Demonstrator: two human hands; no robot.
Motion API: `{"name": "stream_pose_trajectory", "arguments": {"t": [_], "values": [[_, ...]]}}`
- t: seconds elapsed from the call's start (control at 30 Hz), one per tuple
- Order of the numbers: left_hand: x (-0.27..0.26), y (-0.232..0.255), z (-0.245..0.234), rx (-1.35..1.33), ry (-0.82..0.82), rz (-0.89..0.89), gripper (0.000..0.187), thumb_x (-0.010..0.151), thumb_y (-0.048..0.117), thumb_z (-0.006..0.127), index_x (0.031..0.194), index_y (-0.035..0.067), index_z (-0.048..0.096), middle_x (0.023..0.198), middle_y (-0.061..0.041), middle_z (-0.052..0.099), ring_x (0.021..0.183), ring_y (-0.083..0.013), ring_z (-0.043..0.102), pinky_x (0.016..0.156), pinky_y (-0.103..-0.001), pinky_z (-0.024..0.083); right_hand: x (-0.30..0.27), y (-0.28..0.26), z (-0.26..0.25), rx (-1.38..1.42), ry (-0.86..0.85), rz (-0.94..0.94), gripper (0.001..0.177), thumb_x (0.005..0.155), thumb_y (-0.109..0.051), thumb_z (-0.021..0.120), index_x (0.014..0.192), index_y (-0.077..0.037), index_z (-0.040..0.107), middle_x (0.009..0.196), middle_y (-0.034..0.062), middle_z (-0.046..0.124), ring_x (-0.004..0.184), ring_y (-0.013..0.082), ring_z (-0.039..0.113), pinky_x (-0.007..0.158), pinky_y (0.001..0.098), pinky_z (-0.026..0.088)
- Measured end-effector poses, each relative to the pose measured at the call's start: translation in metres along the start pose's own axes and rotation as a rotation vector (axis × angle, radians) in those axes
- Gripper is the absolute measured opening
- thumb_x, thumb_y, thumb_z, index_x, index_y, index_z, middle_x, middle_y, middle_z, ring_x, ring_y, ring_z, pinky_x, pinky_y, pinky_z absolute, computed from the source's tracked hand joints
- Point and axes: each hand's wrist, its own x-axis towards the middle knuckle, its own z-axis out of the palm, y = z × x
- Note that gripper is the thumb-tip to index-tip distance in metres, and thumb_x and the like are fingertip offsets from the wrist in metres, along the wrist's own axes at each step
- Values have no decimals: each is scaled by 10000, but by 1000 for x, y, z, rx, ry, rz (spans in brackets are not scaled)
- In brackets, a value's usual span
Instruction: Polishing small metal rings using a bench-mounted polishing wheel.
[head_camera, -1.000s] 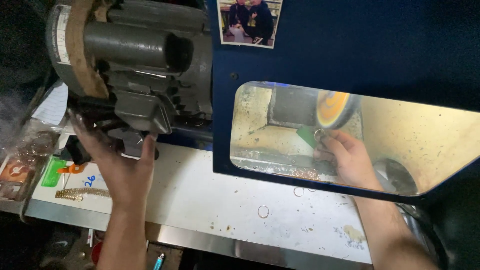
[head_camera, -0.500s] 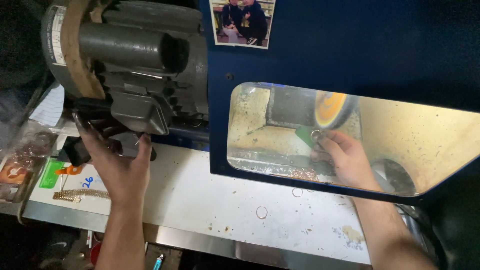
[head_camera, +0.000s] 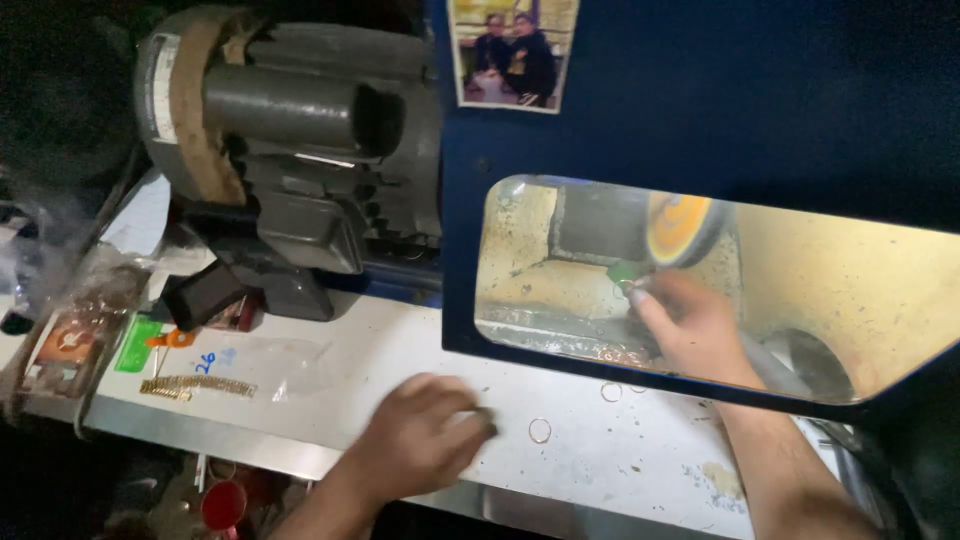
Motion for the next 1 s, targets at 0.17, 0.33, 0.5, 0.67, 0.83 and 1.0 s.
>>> {"name": "stream_pose_trajectory", "arguments": {"t": [0.17,0.33,0.5,0.67,0.83,1.0], "values": [[87,-25,76,-189,-6,-264,236,941,356,639,914,135,563,811,-10,608,738,-226,603,596,-367,405,-1,1,16,-53,79,34,224,937,-298,678,1052,-136,780,1048,21,790,1036,161,707,928,334,501],[153,-52,88,-659,-280,-599,394,881,424,605,1075,94,699,978,-73,764,885,-206,721,770,-346,546,6,8,9,-101,163,23,335,966,-339,646,1179,-113,771,1171,102,761,1153,247,687,967,388,504],[153,-54,87,-771,-102,-484,233,960,297,570,888,101,672,834,-11,662,781,-163,615,706,-307,502,19,41,16,-307,232,-233,164,924,-209,674,1047,-165,774,1043,55,745,1007,246,671,847,390,512],[156,-63,89,-629,-92,-763,285,949,363,555,914,107,674,851,-28,691,805,-198,651,676,-352,478,16,-12,15,-715,-74,-54,536,938,-494,518,1409,-255,606,1334,56,684,1247,337,609,1002,505,496],[151,-68,103,-585,51,-718,274,916,322,622,888,57,683,859,-76,684,801,-220,652,697,-346,489,14,-13,13,-722,-108,10,445,979,-400,508,1414,-366,596,1286,40,708,1141,324,671,892,474,552],[149,-71,107,-607,220,-688,240,903,247,632,1001,49,725,1023,-61,750,957,-220,711,847,-322,552,9,-14,-2,-275,17,139,468,975,-293,396,1341,-86,602,1348,181,652,1232,434,585,970,521,444]]}}
